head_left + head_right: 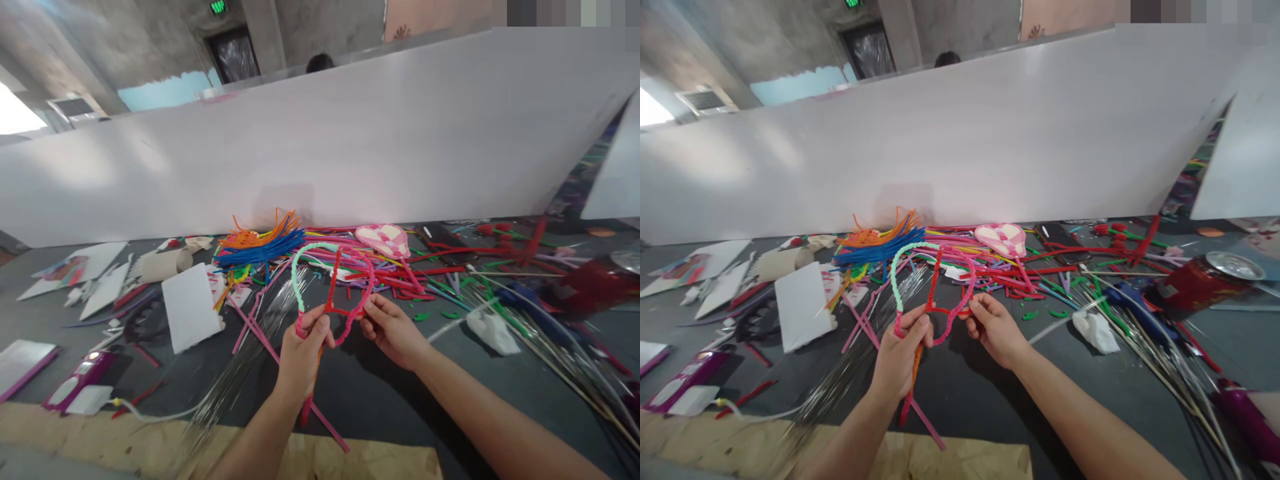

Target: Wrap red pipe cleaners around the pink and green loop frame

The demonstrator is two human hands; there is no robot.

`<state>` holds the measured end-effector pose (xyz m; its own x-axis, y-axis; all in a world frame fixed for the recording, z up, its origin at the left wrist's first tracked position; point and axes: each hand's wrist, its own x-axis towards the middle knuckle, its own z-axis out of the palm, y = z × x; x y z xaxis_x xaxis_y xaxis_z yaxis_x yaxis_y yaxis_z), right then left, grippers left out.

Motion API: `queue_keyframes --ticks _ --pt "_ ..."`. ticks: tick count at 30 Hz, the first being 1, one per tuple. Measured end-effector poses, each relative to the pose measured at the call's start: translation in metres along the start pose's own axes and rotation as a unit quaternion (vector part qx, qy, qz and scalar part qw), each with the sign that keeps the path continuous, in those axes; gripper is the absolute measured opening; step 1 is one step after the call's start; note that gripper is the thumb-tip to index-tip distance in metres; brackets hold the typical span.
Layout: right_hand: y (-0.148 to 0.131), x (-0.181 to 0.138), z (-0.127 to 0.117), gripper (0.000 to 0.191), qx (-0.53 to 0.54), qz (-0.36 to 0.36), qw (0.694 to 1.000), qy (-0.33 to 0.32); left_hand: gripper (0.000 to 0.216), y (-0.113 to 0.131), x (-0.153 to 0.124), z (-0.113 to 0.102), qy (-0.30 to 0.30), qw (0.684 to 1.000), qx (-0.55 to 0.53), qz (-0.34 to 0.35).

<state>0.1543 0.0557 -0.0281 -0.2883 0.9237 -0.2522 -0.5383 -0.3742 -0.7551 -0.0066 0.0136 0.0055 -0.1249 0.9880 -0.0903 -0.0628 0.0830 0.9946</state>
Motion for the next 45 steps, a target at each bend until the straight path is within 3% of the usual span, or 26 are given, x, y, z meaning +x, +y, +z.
queue_keyframes --ticks 2,6,8,11,13,16,20,28,32,35,38,41,45 --pt "-0.002 0.002 -0.002 0.03 -0.013 -0.032 0.999 0.04 0.032 0.0 0.0 -0.001 0.017 0.999 0.048 0.011" --pt "-0.014 -0.006 0.002 0.018 -0.128 -0.213 0.959 0.136 0.037 0.002 0.0 -0.001 0.045 0.994 0.094 0.025" --pt "-0.018 -0.017 0.009 0.009 -0.241 -0.257 0.931 0.093 0.038 0.002 0.0 -0.001 0.051 0.993 0.099 0.029" --pt "-0.018 -0.032 0.02 0.023 -0.385 -0.251 0.888 -0.02 0.037 0.002 -0.001 0.0 0.035 0.995 0.091 0.031" --pt "-0.014 -0.036 0.024 0.033 -0.449 -0.271 0.849 -0.06 0.034 0.001 -0.003 0.001 0.01 0.997 0.077 0.031" --pt "-0.009 -0.036 0.024 0.039 -0.512 -0.29 0.805 -0.073 0.029 0.001 -0.006 0.003 -0.033 0.998 0.043 0.026" --pt "-0.011 -0.036 0.021 0.026 -0.566 -0.266 0.778 -0.063 0.026 0.001 -0.009 0.005 -0.088 0.996 -0.01 0.002" --pt "-0.016 -0.04 0.027 0.016 -0.559 -0.268 0.782 -0.063 0.025 -0.001 -0.008 0.007 -0.08 0.993 -0.08 -0.032" --pt "-0.016 -0.046 0.029 0.025 -0.479 -0.293 0.827 -0.022 0.029 0.001 -0.008 0.008 -0.066 0.989 -0.121 -0.048" --pt "-0.018 -0.049 0.029 0.02 -0.394 -0.318 0.862 0.022 0.026 0.003 -0.008 0.008 -0.054 0.986 -0.151 -0.042" --pt "-0.024 -0.05 0.029 0.013 -0.321 -0.351 0.877 0.059 0.023 0.004 -0.007 0.008 -0.049 0.987 -0.153 -0.032" --pt "-0.027 -0.051 0.029 0.012 -0.333 -0.365 0.868 0.047 0.024 0.003 -0.007 0.007 -0.044 0.986 -0.16 -0.034" --pt "-0.026 -0.055 0.031 0.022 -0.425 -0.385 0.819 -0.035 0.024 0.003 -0.006 0.007 -0.044 0.985 -0.161 -0.045"
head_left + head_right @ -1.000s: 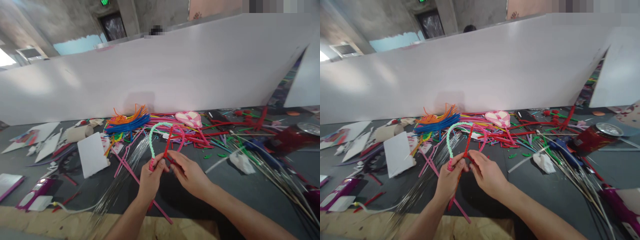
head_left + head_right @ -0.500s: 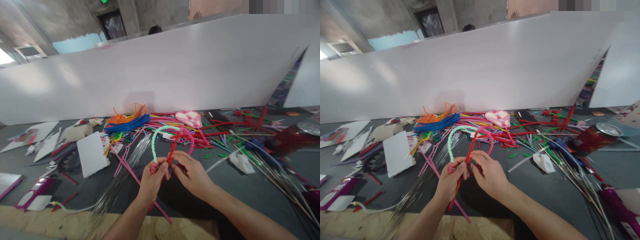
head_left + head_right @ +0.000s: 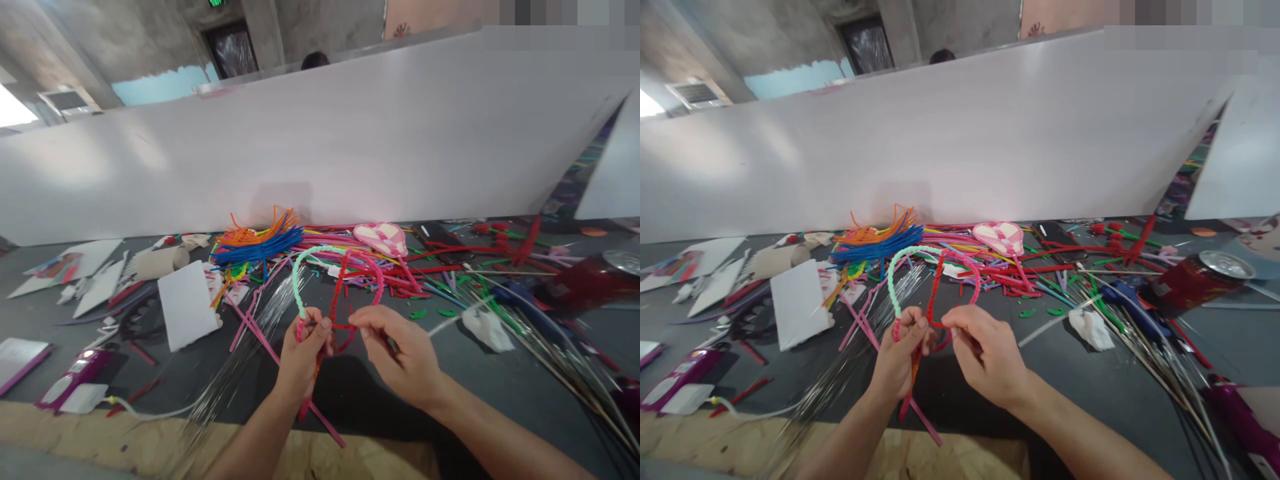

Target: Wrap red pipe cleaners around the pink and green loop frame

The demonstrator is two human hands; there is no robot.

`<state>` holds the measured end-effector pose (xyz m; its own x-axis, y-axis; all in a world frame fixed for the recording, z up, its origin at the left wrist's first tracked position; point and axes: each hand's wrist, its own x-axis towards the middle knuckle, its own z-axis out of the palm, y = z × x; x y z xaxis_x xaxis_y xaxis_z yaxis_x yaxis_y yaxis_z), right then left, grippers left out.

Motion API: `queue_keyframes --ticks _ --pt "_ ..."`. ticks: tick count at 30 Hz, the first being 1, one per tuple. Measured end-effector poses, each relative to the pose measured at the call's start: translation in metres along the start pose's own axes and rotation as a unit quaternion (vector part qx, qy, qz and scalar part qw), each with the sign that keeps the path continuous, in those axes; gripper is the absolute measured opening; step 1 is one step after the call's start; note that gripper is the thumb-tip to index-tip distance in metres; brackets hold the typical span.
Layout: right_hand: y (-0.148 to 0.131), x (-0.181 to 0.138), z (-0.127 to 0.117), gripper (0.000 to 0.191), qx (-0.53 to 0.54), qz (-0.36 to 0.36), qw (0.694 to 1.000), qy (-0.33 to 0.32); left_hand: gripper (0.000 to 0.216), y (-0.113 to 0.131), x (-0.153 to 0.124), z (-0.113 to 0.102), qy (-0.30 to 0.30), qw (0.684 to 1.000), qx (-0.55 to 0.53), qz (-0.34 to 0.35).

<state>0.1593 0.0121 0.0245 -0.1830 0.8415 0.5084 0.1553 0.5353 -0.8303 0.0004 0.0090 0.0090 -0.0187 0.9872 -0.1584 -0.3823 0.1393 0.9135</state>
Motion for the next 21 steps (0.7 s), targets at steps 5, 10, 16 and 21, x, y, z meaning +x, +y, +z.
queue_keyframes --ticks 5,10,16,21 --pt "0.01 0.004 -0.003 0.011 0.061 0.035 0.989 0.127 0.02 0.001 0.002 0.0 0.001 1.0 0.01 0.015" --pt "0.033 0.015 -0.006 0.008 0.145 0.182 0.971 0.047 0.018 -0.001 0.001 -0.001 -0.013 1.0 0.002 0.016" --pt "0.046 0.008 0.01 0.039 0.229 0.246 0.922 -0.19 0.017 0.0 -0.001 -0.001 -0.033 0.999 -0.013 0.01" --pt "0.052 0.006 0.013 0.024 0.186 0.188 0.943 -0.201 0.023 0.0 -0.002 0.0 -0.042 0.999 -0.013 -0.007"
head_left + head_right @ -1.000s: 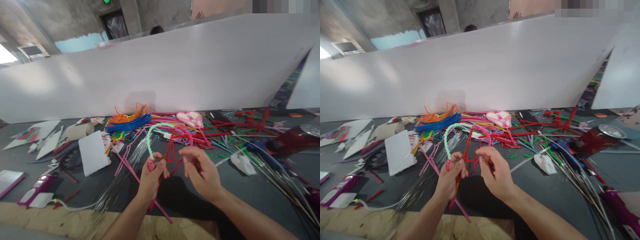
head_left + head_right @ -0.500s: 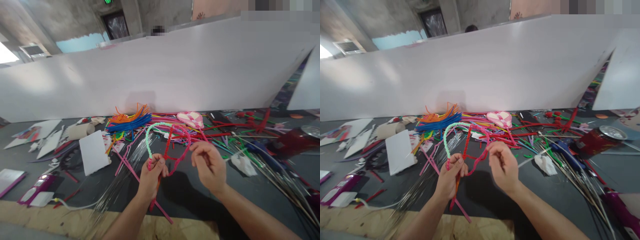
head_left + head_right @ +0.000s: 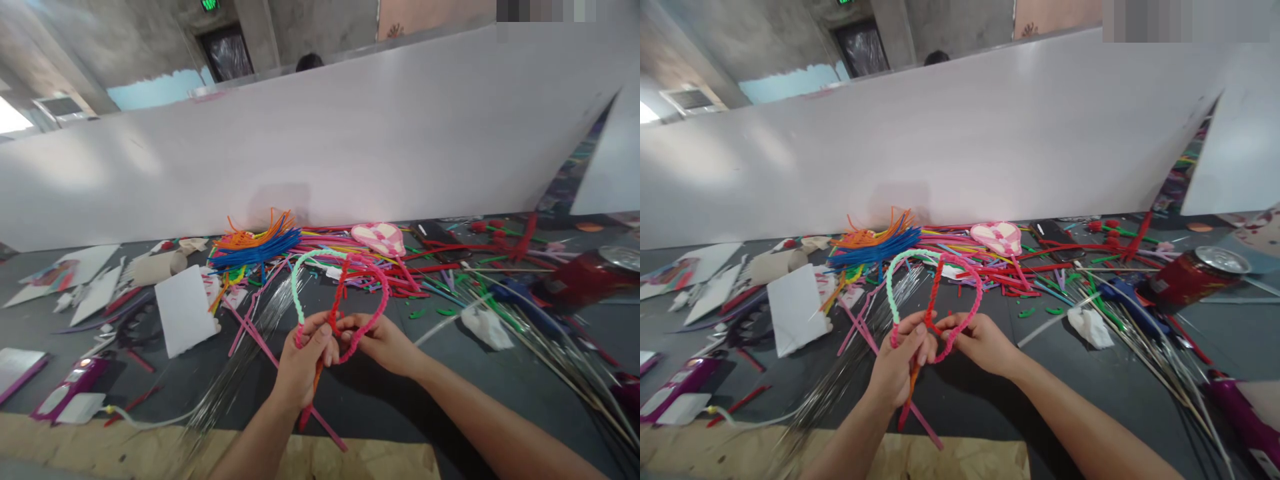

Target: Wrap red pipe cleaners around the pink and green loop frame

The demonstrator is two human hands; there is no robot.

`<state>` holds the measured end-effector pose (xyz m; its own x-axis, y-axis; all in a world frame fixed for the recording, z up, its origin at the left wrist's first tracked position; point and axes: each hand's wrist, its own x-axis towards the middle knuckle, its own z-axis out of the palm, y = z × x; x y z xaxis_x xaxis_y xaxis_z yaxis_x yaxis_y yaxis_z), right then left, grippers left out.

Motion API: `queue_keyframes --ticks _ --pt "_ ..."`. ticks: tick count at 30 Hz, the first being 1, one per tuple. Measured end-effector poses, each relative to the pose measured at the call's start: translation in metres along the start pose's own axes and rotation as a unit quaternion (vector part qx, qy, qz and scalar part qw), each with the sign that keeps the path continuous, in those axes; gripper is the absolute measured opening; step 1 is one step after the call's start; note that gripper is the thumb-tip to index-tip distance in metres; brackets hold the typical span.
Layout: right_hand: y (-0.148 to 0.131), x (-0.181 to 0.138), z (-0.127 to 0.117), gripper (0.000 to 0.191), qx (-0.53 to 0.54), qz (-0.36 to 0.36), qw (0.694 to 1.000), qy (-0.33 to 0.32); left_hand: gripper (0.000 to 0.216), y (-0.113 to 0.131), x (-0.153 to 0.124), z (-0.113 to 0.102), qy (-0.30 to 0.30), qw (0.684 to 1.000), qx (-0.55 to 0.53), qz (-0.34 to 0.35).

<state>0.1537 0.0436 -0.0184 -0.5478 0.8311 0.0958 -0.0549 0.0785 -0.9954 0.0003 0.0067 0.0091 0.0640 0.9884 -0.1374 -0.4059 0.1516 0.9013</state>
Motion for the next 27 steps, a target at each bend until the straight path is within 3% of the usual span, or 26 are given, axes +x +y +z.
queue_keyframes --ticks 5,13,20,24,27 --pt "0.002 0.002 -0.007 0.017 -0.091 -0.045 0.992 0.08 0.024 -0.001 0.0 0.0 -0.013 1.0 0.005 -0.004" --pt "0.001 0.003 -0.011 0.017 -0.154 -0.062 0.976 0.14 0.024 -0.006 0.001 0.0 -0.002 1.0 0.021 0.0" --pt "0.002 0.002 -0.012 0.017 -0.159 -0.029 0.978 0.133 0.023 -0.003 0.003 -0.006 0.03 0.998 0.048 0.034" --pt "0.006 0.001 -0.014 0.016 -0.116 -0.011 0.988 0.101 0.025 0.005 0.005 -0.009 0.04 0.997 0.063 0.005" --pt "0.007 0.002 -0.015 0.016 -0.083 -0.003 0.99 0.116 0.028 0.01 0.005 -0.008 0.025 0.998 0.061 0.0"
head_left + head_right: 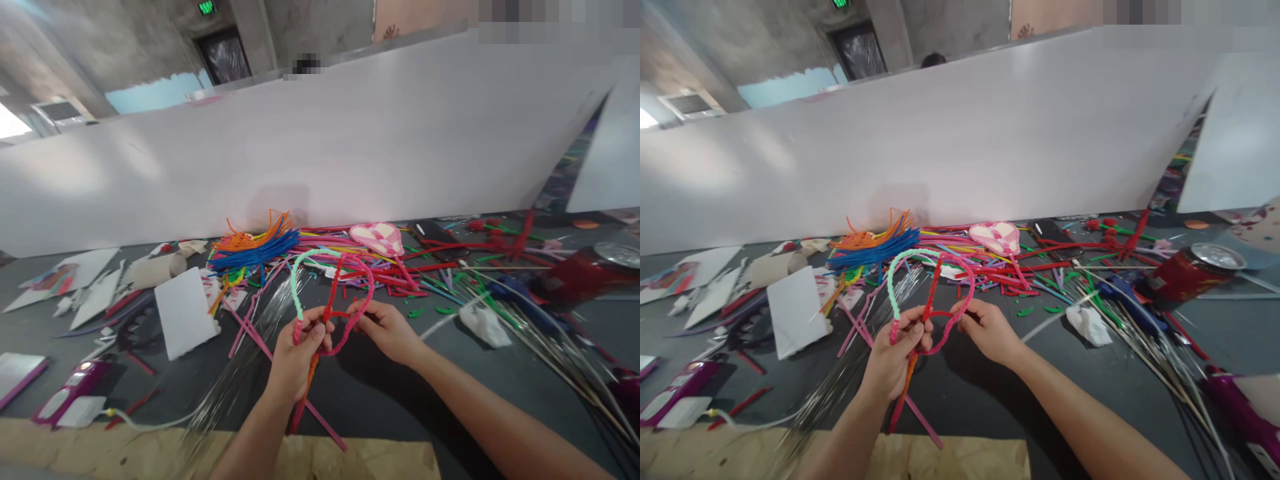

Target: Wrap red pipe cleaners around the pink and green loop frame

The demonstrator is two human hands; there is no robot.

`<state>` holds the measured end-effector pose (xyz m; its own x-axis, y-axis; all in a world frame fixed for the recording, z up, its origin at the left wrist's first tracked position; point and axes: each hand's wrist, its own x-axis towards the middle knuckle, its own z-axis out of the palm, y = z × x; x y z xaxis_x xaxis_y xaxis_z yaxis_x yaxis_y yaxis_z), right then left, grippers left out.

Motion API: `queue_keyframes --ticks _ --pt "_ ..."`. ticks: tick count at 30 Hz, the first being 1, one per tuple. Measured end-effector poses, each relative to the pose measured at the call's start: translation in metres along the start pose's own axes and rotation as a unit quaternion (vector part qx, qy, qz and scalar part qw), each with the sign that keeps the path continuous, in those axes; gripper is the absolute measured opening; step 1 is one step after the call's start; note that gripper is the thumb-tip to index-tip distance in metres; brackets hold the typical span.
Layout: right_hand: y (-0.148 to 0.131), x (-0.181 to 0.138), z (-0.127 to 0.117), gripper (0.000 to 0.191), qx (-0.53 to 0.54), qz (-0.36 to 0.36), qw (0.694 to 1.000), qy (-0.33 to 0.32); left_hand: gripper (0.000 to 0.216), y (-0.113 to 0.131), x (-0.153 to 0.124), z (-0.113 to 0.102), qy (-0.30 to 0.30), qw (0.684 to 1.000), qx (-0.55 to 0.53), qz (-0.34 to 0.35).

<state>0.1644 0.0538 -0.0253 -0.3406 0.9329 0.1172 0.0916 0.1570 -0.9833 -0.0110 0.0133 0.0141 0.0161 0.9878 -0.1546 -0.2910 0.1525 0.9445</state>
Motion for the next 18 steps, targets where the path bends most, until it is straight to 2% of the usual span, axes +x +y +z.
queue_keyframes --ticks 4,8,15,18 --pt "-0.0028 0.0016 -0.0014 0.018 0.001 0.001 1.0 0.015 0.029 -0.0011 0.0009 0.0004 -0.009 1.0 -0.021 -0.002" --pt "-0.0046 0.0015 -0.0025 0.022 -0.023 0.007 0.999 0.02 0.021 -0.0056 0.0024 -0.0007 0.025 1.0 -0.016 -0.008" --pt "-0.0058 0.0026 -0.0027 0.021 0.011 0.001 1.0 0.006 0.026 -0.0058 0.0067 -0.0008 0.069 0.997 0.009 0.014" --pt "-0.0093 0.0025 -0.0031 0.022 0.032 0.003 0.999 0.033 0.029 -0.0056 0.0089 -0.0031 0.088 0.995 0.028 0.024"
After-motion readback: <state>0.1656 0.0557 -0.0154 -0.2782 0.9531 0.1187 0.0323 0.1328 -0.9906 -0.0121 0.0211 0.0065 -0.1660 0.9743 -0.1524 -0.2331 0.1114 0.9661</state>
